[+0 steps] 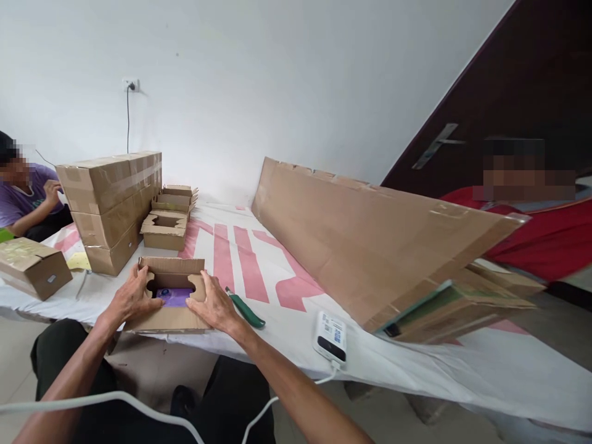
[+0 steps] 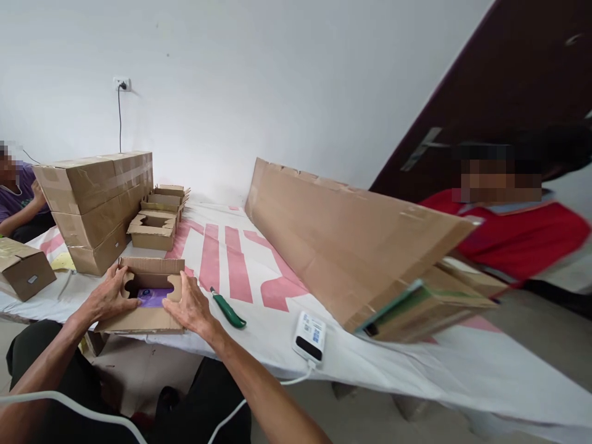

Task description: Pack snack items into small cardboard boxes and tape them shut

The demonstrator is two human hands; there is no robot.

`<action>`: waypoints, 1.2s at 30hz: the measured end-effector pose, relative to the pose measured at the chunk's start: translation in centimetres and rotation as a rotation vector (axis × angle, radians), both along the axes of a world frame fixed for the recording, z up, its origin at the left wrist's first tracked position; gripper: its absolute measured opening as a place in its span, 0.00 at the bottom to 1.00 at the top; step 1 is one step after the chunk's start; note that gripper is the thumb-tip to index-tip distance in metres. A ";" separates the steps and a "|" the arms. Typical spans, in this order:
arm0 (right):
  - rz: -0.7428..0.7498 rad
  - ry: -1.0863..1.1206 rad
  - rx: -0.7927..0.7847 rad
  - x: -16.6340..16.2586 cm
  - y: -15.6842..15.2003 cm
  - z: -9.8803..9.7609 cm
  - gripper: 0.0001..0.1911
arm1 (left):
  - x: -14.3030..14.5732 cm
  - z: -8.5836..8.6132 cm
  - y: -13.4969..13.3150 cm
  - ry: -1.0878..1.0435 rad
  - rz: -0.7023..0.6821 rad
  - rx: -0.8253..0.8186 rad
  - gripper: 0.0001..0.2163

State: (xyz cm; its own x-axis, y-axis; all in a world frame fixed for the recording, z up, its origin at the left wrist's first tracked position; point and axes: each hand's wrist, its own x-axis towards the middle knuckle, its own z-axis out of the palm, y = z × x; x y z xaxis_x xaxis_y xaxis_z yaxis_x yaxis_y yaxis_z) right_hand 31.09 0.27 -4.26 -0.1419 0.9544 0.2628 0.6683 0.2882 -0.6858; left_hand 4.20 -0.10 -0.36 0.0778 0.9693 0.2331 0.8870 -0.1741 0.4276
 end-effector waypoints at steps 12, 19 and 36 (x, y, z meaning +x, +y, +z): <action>-0.031 0.182 0.244 3.7 1.4 -0.4 0.28 | -2.2 0.7 -0.6 -0.180 0.041 0.259 0.28; 0.025 -0.110 0.418 4.3 1.0 0.1 0.23 | -2.1 2.0 -2.7 0.190 -0.002 0.255 0.20; 0.128 0.229 0.175 2.6 1.4 -3.6 0.20 | -3.1 -1.9 -2.8 -0.063 -0.063 -0.034 0.43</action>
State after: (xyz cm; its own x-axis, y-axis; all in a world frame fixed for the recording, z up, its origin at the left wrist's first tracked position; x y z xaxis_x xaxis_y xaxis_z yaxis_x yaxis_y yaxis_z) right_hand 33.72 1.72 -7.88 -0.1759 0.8701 0.4604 0.4525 0.4868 -0.7472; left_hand 1.06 -2.91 -2.22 0.1248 0.9703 0.2070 0.8458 -0.2131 0.4891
